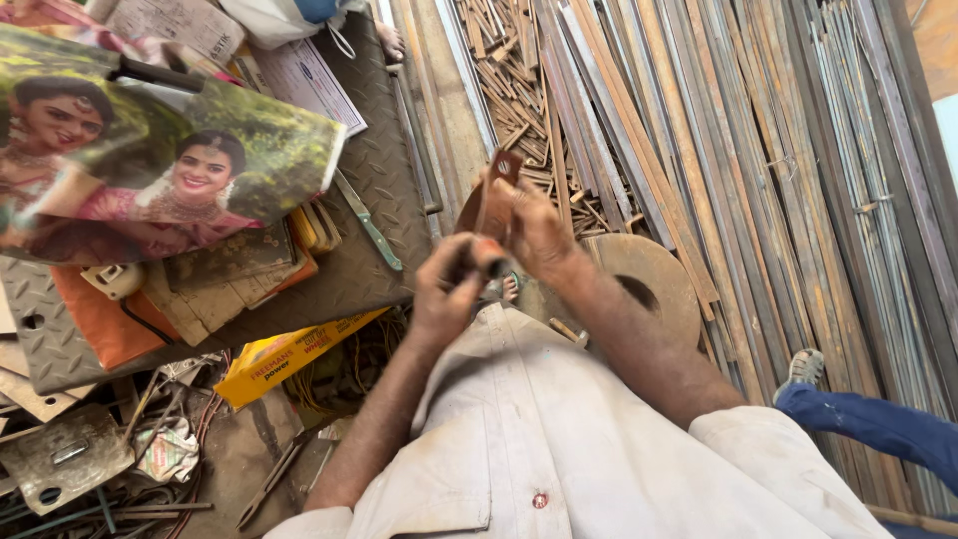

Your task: The person picks up a small cylindrical metal piece and a curved metal strap from a work table, carries them to a grinding station, and secures the piece in a fixture. The person uses an angle grinder to grind the metal piece, producing sparks, then handles the ground piece.

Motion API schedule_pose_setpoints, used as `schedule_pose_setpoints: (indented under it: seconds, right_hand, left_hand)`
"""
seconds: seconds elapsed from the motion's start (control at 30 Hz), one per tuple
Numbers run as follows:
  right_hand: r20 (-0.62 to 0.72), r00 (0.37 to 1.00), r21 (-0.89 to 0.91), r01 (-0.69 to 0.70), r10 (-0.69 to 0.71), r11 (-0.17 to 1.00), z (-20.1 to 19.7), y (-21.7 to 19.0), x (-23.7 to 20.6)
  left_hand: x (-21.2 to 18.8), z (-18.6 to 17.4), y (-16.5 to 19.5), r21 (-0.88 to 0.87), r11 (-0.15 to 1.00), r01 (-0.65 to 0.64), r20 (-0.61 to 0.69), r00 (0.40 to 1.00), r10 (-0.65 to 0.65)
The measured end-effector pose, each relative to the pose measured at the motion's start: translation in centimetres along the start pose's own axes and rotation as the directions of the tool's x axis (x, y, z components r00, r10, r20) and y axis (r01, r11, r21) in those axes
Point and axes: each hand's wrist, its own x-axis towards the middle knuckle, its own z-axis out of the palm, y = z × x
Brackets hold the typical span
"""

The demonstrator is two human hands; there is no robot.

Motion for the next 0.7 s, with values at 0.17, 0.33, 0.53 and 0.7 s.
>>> schedule_pose_setpoints:
  seconds: [0.17,0.33,0.53,0.7]
  right_hand:
    - [0.057,0.993,0.103,-0.112,0.106,0.988,1.6,0.6,-0.3]
    - [-0.016,0.981,0.106,-0.189,0.192,0.976,3.9,0.1,-1.5]
    - [0.246,0.945,-0.638,-0.009,0.215,0.77,7.3,0.1,1.7]
    - [0.243,0.97,-0.566,0.132,0.011,0.814,11.5,-3.7,5.6]
  left_hand:
    - [-0.3,0.1,4.3,0.764,0.568,-0.305,0.118,0.933,0.341]
    - [-0.2,-3.0,5.0,-0.093,0.929,0.358,-0.229,0.9,-0.37]
    - [-4.2,-5.0,0.1,-0.585,0.717,0.378,-0.126,0.831,-0.542]
    - [-10.4,-6.7,-3.5,-0.42,0.85,0.318,-0.412,0.768,-0.491]
